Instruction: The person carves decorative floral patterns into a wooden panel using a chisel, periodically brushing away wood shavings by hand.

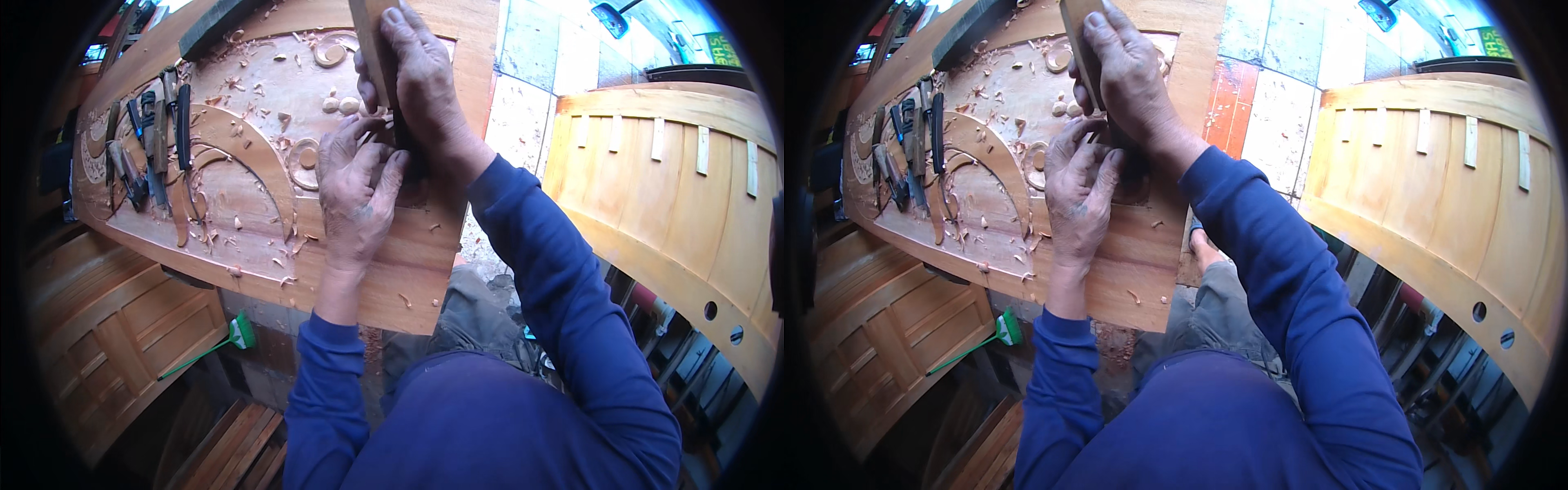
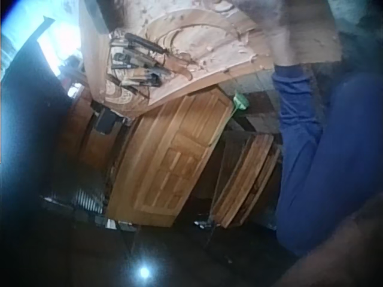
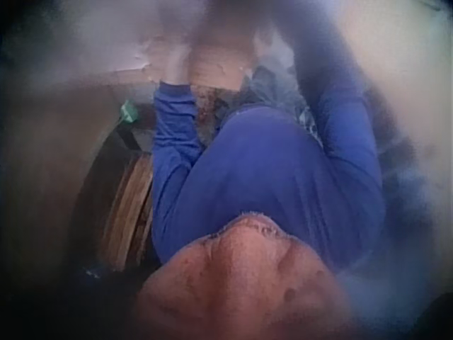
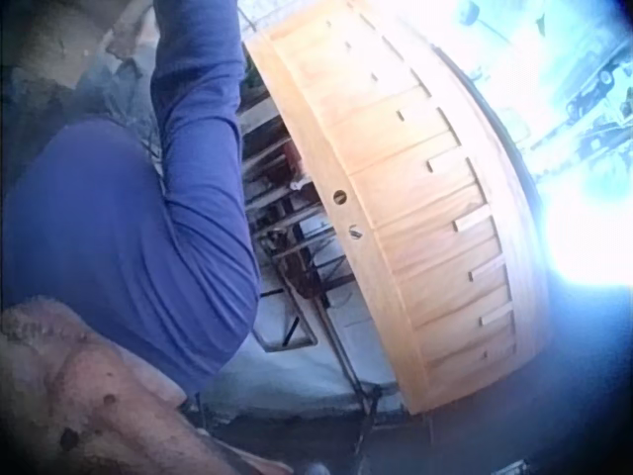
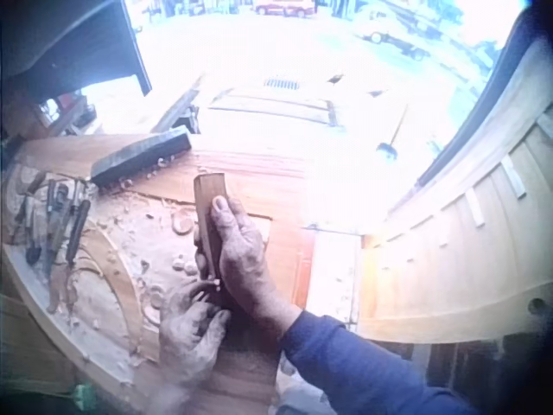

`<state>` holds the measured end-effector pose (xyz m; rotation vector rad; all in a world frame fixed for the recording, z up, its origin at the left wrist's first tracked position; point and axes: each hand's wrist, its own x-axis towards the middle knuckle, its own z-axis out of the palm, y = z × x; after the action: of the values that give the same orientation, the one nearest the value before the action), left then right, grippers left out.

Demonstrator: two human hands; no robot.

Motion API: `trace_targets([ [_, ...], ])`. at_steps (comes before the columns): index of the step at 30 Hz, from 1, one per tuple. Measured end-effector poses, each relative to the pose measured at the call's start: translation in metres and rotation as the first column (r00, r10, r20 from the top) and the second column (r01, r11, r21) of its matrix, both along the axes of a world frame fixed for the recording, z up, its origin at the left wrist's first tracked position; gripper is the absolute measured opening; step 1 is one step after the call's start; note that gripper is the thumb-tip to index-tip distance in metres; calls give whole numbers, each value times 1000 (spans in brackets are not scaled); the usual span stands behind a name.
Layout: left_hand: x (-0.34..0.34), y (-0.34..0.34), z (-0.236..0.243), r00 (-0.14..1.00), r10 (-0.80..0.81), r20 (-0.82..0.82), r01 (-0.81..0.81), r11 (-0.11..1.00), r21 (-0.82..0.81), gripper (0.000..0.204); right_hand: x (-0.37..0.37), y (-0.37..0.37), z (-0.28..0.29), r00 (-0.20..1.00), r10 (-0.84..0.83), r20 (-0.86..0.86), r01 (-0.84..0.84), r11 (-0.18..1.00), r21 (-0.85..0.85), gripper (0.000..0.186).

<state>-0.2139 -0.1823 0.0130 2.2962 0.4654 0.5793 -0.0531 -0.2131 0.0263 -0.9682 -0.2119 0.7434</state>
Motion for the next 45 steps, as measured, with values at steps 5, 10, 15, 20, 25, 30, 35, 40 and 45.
trace_targets([
  [5,2,2,0,998,-62,-8,62,997,41,25,-3,-10,2,998,-67,16,67,998,6,30],
  [10,-2,4,-3,994,-106,-38,108,992,60,28,-7,-13,-3,990,-135,46,135,991,0,29],
  [15,-3,11,-2,978,-207,19,207,978,-5,23,-13,-22,-4,982,-118,148,106,991,86,40],
  [20,-5,17,4,966,-258,0,258,965,-57,15,-23,-21,6,994,0,109,-7,998,67,41],
  [25,-1,15,2,985,-8,170,75,918,-389,26,8,-28,-5,961,11,-275,45,979,199,39],
  [30,4,13,-3,982,7,188,53,949,-312,17,-7,-16,17,959,-209,-191,225,972,65,35],
  [35,2,12,2,990,-136,48,139,987,-74,15,-13,-24,8,991,-116,-74,118,993,22,35],
  [40,4,11,8,981,-183,66,187,981,-57,14,-15,-31,0,975,-203,91,181,962,205,37],
  [45,-4,14,7,955,-275,107,289,947,-142,7,-33,-42,3,968,-173,183,154,982,111,43],
])
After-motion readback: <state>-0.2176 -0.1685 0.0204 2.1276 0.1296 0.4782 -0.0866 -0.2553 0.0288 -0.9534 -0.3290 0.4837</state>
